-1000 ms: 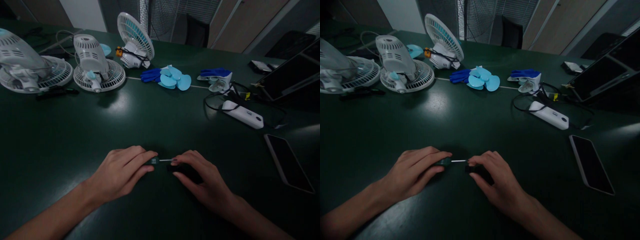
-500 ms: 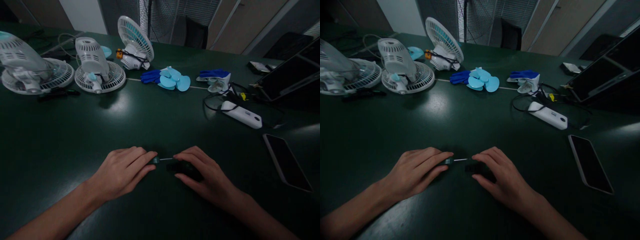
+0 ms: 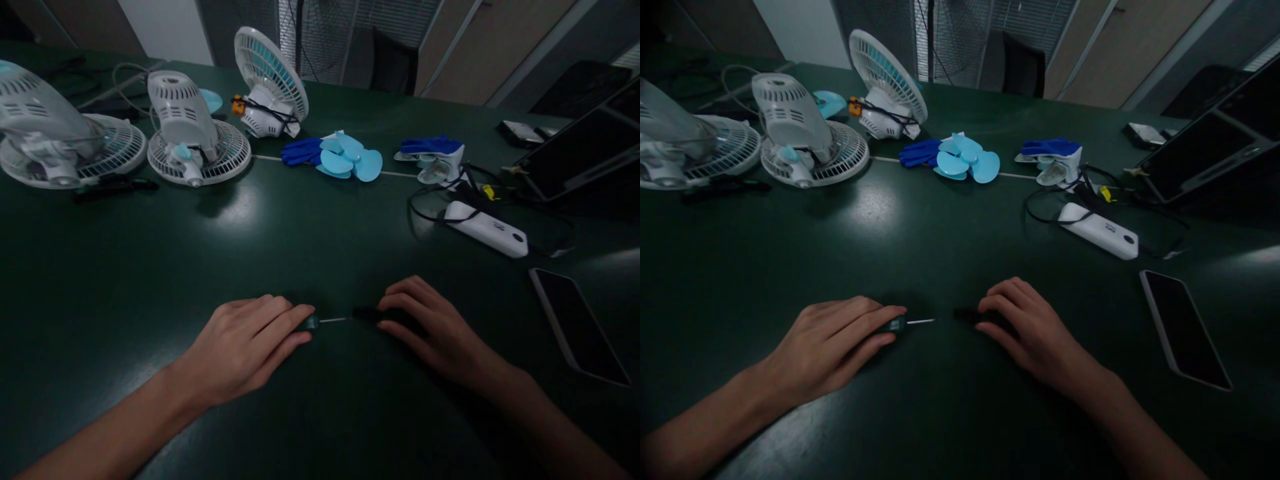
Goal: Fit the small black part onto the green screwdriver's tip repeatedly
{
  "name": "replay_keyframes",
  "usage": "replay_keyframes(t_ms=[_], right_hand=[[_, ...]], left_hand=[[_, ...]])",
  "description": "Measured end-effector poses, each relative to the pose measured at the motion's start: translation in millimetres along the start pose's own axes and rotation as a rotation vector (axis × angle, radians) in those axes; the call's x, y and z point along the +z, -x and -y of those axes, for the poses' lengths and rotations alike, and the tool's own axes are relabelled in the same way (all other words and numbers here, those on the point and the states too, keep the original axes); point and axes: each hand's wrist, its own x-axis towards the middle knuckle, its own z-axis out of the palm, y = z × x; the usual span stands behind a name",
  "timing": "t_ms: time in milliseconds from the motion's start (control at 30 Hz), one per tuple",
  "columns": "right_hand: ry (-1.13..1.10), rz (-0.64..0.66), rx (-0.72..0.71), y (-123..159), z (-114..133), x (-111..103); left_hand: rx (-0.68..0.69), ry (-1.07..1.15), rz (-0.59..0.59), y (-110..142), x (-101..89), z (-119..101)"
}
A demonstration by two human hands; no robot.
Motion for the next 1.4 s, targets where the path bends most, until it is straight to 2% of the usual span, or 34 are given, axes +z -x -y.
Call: replay_keyframes(t_ms=[167, 267, 400, 500, 800, 933, 1167, 1400], right_hand=[[0.122, -0.203, 0.159, 8, -62, -22], [0.229, -0.340, 0.317, 18, -98, -37], [0.318, -0.464, 0.500, 32, -124, -50], [0.331, -0.491, 0.522, 38, -130, -54], [0.323, -0.420, 0.526, 56, -136, -68], [0.311, -0.393, 0.587, 54, -139, -68], [0.318, -0.418, 0.637, 53, -141, -66], [0.379, -0.431, 0.613, 53, -140, -65]], left_hand=[[-0.001, -0.002, -0.005, 2, -0.4, 0], [0.002, -0.009, 0.000, 2, -0.2, -1], [0.017, -0.034, -0.006, 2, 0.8, 0], [-0.001, -0.043, -0.001, 2, 1.1, 1], [-0.020, -0.053, 0.000, 4, 0.0, 0], [-0.026, -0.065, 0.005, 4, 0.6, 0], [-0.016, -0.058, -0.004, 3, 0.6, 1], [-0.027, -0.051, 0.009, 4, 1.2, 1]])
